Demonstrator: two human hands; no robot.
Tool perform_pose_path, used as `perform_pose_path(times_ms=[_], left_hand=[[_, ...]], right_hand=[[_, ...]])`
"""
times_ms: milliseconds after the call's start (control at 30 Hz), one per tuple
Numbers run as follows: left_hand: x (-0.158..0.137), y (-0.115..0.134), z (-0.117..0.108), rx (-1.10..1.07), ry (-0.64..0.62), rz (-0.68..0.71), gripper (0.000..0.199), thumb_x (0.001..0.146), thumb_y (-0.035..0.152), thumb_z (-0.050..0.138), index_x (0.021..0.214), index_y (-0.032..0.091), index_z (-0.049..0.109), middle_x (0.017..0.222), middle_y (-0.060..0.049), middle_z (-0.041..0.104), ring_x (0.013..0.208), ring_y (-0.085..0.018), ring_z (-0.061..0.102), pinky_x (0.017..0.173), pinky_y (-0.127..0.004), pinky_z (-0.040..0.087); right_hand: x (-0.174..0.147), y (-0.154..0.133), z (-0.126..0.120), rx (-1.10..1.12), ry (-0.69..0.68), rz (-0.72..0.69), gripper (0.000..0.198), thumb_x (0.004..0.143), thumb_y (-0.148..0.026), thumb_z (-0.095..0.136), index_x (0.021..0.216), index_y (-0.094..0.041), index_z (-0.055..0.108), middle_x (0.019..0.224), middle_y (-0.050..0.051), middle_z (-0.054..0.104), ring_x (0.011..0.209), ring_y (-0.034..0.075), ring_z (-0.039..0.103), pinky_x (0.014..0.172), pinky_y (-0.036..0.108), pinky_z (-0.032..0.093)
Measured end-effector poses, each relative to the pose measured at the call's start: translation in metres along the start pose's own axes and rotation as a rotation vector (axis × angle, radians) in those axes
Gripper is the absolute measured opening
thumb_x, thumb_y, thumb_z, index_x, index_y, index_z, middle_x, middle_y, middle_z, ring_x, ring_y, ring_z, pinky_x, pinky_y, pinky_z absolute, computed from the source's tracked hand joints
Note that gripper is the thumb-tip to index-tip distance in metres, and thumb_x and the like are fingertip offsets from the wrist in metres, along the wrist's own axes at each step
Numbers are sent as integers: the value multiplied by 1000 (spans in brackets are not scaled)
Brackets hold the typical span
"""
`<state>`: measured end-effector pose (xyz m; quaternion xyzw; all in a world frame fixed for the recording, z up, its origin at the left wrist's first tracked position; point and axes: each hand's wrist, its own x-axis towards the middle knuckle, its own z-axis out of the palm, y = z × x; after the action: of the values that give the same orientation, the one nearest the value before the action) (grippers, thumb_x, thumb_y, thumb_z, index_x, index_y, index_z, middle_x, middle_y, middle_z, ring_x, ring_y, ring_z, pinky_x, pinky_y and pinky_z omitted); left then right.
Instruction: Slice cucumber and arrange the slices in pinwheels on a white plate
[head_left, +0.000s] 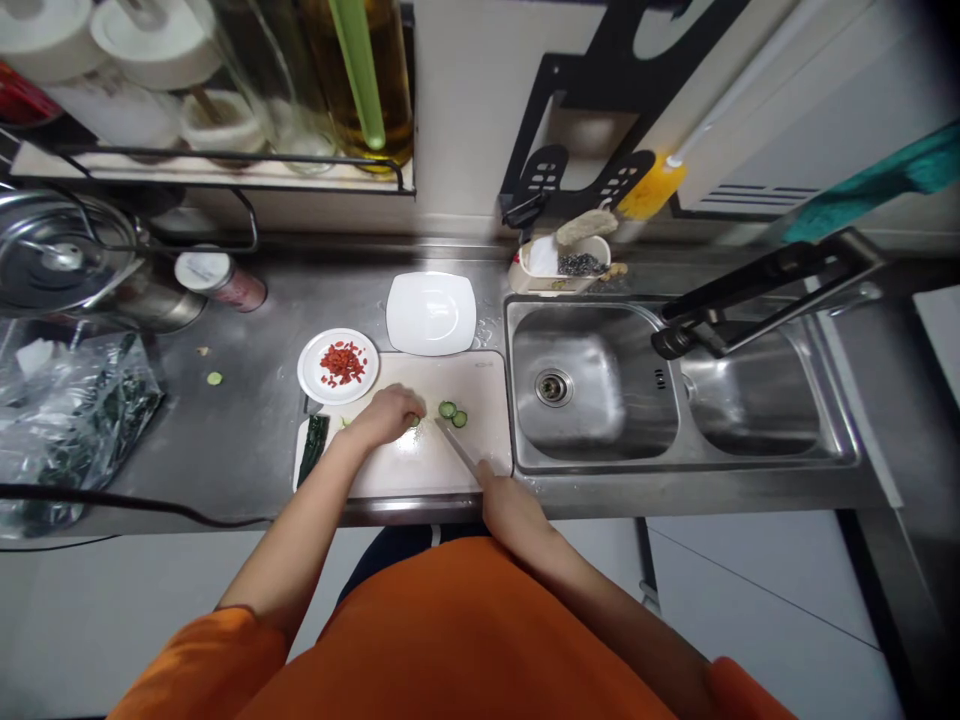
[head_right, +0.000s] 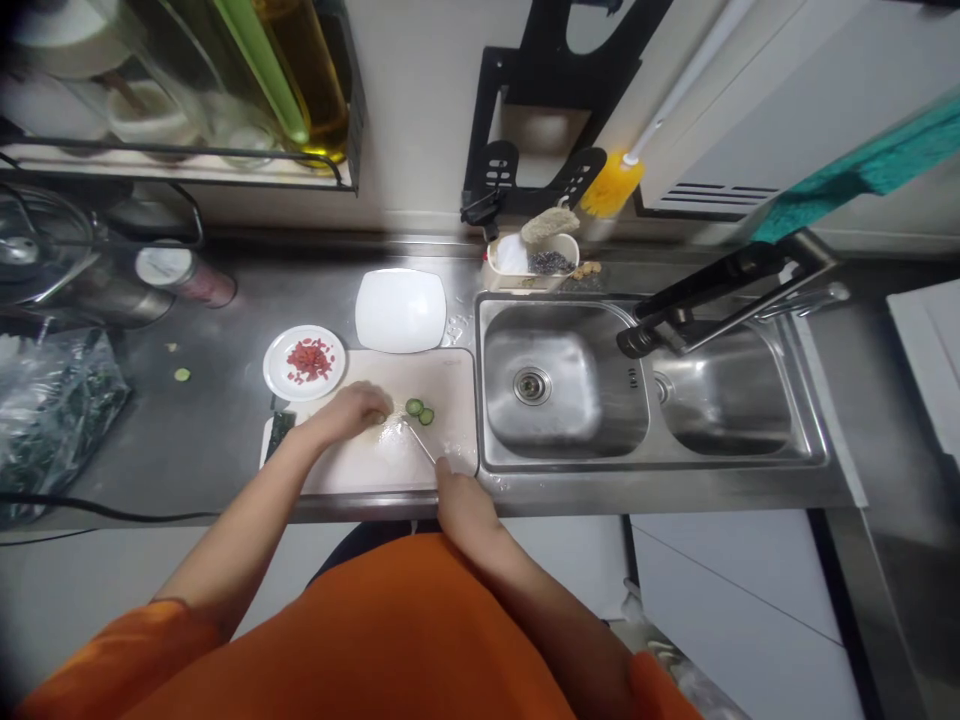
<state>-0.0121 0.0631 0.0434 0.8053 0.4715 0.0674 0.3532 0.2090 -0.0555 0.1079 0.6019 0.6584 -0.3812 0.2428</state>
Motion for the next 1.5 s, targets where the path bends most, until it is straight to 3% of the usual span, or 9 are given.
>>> perform_pose_path(times_ms=[100,233,367,500,1033,1500], left_hand=[[-1,-1,10,28,-38,57,26,78,12,50,90,24,69,95,-5,67,96,-21,56,91,-35,42],[-20,0,29,5,186,-70,30,80,20,53,109,20,62,104,-8,63,99,-21,55,90,-35,44],[-40,2,51,43,373,-279,30,80,27,57,107,16,61,96,-10,62,96,-24,56,88,-36,46],[-43,3,65,24,451,-336,26,81,25,56,104,16,63,93,-9,63,93,-23,57,87,-35,47],[-34,0,67,-114,466,-369,28,77,22,56,103,22,67,90,-5,64,88,-19,59,84,-32,48],[-34,-2,67,-112,456,-378,28,78,22,56,103,21,67,88,-5,64,86,-19,59,83,-32,48]], right_hand=[[2,-1,0,-6,-2,11,46,80,1,35,122,-15,41,92,13,67,88,24,65,67,29,43],[5,-2,1,-1,-8,17,46,80,0,37,123,-16,40,92,13,66,91,25,64,67,29,43],[5,-3,1,9,-22,23,49,80,0,36,126,-16,38,92,13,66,92,25,64,68,30,44],[5,-5,1,0,7,18,48,81,0,35,126,-16,39,90,13,66,93,25,63,70,29,44],[15,-41,-9,-50,30,-31,41,86,-2,29,125,-14,38,94,14,65,94,24,64,71,29,46],[15,-49,-16,-47,13,5,32,88,-3,30,115,-15,42,94,13,65,91,22,65,68,27,47]])
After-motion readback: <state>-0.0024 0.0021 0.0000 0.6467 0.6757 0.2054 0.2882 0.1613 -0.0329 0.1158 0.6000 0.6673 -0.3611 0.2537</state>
